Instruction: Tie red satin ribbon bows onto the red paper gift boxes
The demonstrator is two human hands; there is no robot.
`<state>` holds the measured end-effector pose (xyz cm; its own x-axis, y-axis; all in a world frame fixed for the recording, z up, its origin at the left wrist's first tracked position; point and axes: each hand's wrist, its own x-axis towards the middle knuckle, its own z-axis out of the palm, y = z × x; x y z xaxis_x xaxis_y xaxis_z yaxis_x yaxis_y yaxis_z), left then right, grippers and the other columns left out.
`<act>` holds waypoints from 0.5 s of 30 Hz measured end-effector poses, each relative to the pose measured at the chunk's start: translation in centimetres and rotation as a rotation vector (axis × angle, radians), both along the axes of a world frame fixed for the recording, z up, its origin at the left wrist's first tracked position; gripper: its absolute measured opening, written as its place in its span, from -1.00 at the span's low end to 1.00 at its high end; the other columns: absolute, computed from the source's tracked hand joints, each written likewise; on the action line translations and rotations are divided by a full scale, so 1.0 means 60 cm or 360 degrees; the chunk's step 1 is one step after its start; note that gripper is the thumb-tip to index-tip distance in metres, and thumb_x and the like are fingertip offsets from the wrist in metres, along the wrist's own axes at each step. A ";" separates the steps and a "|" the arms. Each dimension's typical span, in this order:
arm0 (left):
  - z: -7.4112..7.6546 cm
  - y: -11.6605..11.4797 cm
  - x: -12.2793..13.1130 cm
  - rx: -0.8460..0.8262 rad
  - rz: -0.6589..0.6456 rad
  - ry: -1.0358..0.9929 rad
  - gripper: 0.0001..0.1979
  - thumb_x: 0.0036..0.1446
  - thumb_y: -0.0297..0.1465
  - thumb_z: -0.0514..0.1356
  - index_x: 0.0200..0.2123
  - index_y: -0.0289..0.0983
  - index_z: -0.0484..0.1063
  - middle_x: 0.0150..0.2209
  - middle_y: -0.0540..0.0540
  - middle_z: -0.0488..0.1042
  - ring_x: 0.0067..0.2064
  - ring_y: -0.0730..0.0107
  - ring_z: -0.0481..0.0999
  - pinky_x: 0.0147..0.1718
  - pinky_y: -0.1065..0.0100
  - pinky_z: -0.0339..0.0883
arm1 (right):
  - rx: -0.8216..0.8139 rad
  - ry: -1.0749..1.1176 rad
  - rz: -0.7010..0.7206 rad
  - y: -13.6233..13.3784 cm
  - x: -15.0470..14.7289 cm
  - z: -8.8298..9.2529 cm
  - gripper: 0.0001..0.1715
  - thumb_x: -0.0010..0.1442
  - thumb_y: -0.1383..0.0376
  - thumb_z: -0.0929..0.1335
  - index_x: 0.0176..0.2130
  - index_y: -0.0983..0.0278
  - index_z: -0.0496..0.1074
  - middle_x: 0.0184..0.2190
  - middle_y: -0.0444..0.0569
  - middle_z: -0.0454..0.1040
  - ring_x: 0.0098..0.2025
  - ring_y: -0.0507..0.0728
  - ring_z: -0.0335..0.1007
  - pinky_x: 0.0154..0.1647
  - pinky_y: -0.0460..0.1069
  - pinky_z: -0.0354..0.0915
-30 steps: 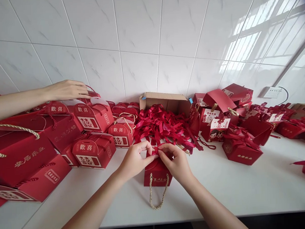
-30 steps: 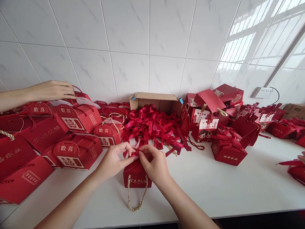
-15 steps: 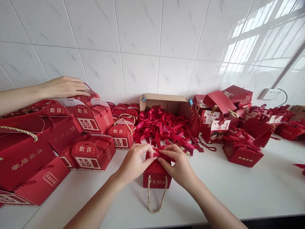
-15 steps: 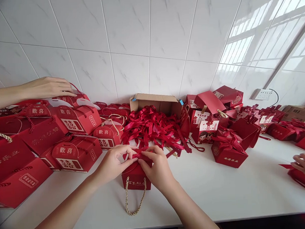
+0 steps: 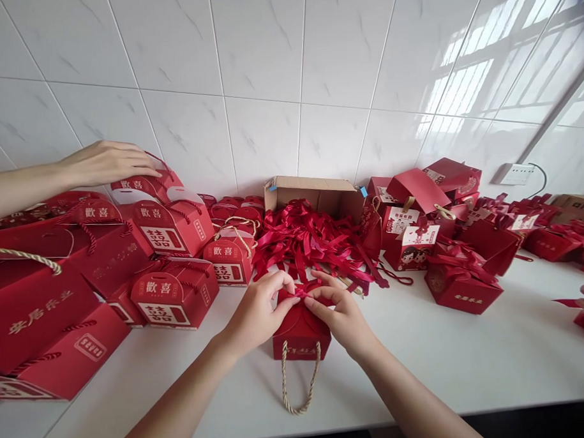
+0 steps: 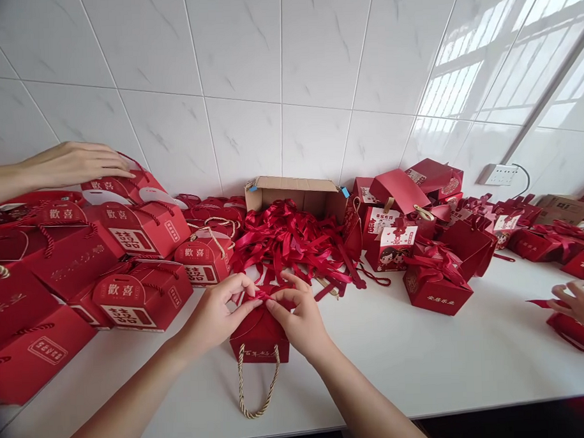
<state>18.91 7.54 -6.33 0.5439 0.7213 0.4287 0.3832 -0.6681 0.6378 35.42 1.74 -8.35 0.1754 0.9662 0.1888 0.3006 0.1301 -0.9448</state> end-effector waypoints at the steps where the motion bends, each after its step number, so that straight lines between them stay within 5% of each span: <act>1: 0.000 0.000 0.001 0.0001 0.0003 0.0015 -0.90 0.13 -0.40 0.14 -0.42 -0.22 0.25 -0.41 0.03 0.39 -0.41 0.43 0.31 -0.37 0.40 0.17 | -0.0045 0.0066 0.0026 0.000 0.000 0.001 -0.83 0.12 0.20 0.38 -0.40 0.22 0.54 0.20 0.04 0.22 0.27 0.30 0.06 0.21 0.22 0.06; 15: -0.017 0.005 0.003 -0.0052 -0.0159 -0.0047 -0.89 0.11 -0.51 0.09 -0.34 -0.21 0.18 -0.46 0.09 0.24 -0.47 0.49 0.22 -0.46 0.43 0.16 | -0.0033 0.0130 0.0215 -0.011 -0.003 0.002 -0.74 0.15 0.13 0.37 -0.43 0.25 0.51 0.23 0.05 0.16 0.29 0.28 0.03 0.18 0.15 0.10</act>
<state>19.08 7.82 -7.32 0.6015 0.6780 0.4225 0.2964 -0.6806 0.6701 35.21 1.08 -8.24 0.0572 0.9856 0.1588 0.2039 0.1442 -0.9683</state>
